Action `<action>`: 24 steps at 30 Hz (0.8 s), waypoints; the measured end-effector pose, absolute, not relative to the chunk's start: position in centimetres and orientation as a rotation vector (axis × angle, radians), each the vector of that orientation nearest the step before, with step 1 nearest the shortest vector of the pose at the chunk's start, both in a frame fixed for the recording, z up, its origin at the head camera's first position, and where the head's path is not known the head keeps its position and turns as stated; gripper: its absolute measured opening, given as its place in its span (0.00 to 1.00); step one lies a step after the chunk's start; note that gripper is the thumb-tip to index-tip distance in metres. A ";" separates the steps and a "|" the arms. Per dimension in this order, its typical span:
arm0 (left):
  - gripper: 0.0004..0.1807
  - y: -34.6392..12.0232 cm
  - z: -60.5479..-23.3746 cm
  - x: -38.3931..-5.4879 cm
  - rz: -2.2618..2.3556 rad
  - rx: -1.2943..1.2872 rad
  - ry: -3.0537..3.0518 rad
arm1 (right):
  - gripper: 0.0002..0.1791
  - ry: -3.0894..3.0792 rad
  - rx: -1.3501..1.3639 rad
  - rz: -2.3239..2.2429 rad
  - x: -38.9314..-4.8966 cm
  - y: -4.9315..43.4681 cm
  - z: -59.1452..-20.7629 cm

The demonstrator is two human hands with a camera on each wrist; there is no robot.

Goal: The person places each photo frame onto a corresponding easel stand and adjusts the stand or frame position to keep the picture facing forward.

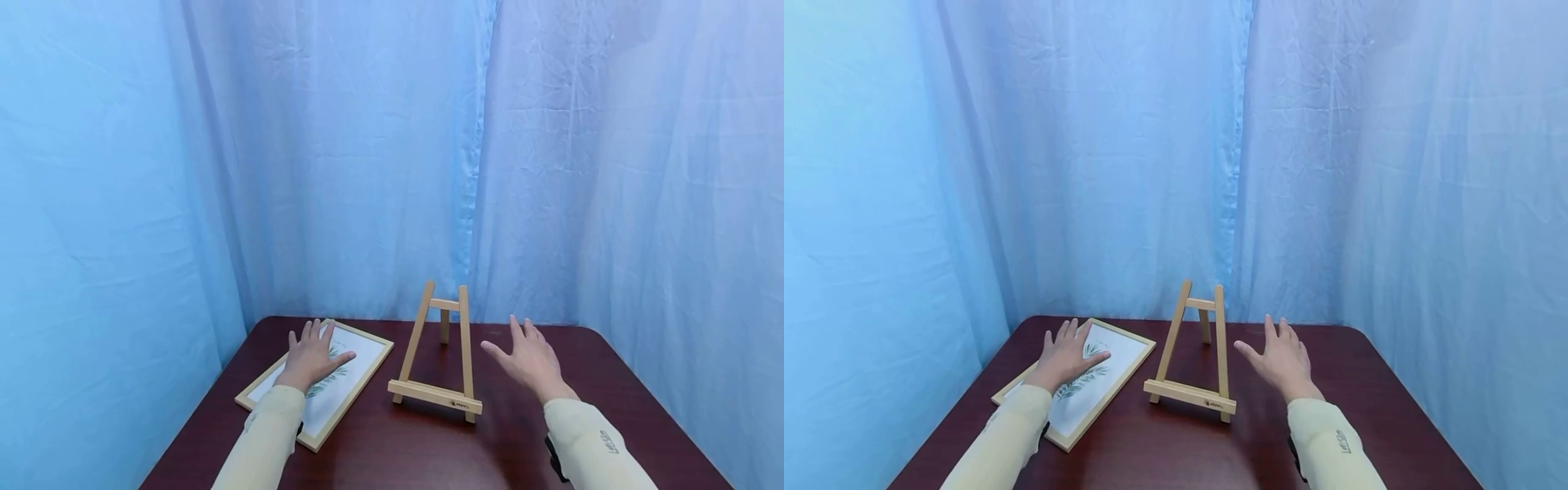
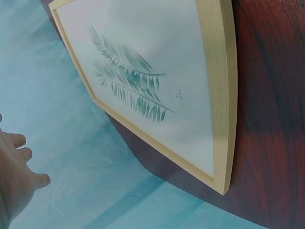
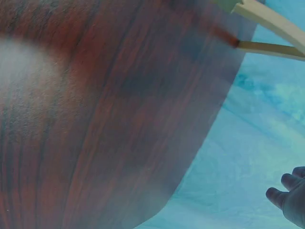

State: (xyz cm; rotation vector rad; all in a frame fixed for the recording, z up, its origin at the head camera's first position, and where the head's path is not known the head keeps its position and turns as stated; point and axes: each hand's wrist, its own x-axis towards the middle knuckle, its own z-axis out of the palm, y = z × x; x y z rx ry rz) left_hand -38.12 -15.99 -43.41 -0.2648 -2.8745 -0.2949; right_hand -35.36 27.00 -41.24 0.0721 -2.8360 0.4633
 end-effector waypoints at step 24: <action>0.51 -17.5 -42.0 -38.2 -0.351 -0.277 -2.856 | 0.56 -2.797 0.152 0.654 -33.8 22.2 -38.5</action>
